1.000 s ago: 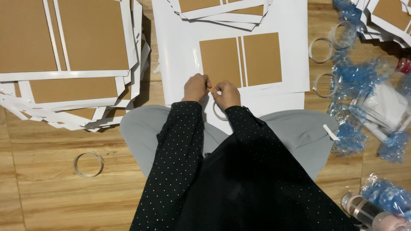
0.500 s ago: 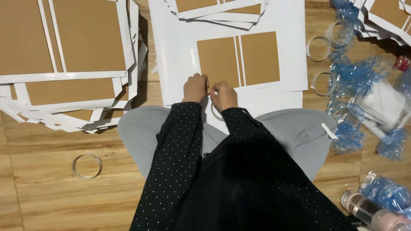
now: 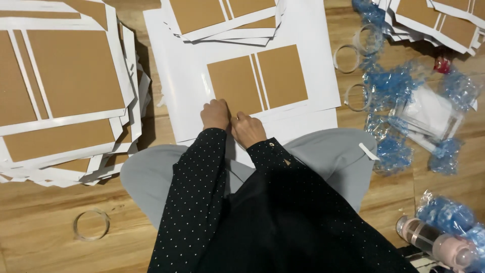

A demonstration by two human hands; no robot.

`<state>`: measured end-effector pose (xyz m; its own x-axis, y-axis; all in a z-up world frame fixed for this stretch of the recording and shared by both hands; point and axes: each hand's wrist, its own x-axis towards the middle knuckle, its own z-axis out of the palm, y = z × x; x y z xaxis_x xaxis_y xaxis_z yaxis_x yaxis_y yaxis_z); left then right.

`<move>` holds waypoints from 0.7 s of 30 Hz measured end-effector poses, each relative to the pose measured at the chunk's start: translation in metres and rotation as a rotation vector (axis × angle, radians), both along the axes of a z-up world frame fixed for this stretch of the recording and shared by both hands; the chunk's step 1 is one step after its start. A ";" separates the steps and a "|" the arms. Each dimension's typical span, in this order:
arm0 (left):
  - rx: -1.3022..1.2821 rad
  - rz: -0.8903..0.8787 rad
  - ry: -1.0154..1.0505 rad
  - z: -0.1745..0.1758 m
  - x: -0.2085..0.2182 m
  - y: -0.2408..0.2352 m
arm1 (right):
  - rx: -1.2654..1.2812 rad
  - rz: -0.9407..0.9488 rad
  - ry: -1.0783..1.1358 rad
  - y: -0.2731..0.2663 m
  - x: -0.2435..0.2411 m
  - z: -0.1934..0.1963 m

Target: Applying double-sided tape to cardboard pieces for assembly

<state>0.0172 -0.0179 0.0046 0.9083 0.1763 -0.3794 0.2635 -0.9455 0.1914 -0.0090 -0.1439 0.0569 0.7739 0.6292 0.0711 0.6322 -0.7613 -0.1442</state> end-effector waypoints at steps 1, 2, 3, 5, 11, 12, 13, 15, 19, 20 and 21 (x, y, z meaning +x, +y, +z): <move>0.004 -0.005 0.002 0.000 0.001 -0.001 | 0.004 -0.005 0.002 -0.002 0.001 0.012; 0.010 -0.010 -0.007 0.000 0.001 -0.001 | 0.014 0.005 -0.021 -0.002 0.001 0.022; 0.016 -0.016 -0.016 0.000 0.001 0.000 | 0.024 0.016 -0.044 -0.002 0.001 0.033; 0.014 -0.012 0.002 0.005 0.003 -0.001 | 0.048 -0.031 0.039 -0.009 0.014 0.041; 0.018 -0.013 0.007 0.008 0.001 0.000 | 0.105 -0.072 0.190 -0.053 0.057 0.047; 0.021 -0.023 0.017 0.008 0.001 -0.001 | 0.114 -0.066 0.193 -0.065 0.062 0.046; 0.024 -0.021 0.021 0.013 -0.002 -0.001 | 0.116 -0.063 0.197 -0.075 0.066 0.044; 0.014 -0.025 0.045 0.025 -0.002 -0.002 | 0.098 -0.075 0.160 -0.095 0.075 0.041; 0.013 -0.033 0.069 0.032 -0.001 -0.001 | 0.101 -0.085 0.142 -0.119 0.086 0.051; 0.014 -0.036 0.080 0.030 -0.001 -0.001 | 0.102 -0.063 0.141 -0.123 0.088 0.055; 0.015 -0.040 0.092 0.029 -0.001 -0.001 | 0.102 -0.042 0.140 -0.127 0.091 0.058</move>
<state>0.0161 -0.0189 0.0332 0.8763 0.1472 -0.4588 0.2414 -0.9582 0.1535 0.0818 -0.2705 0.1150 0.8059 0.5916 0.0225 0.5688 -0.7632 -0.3067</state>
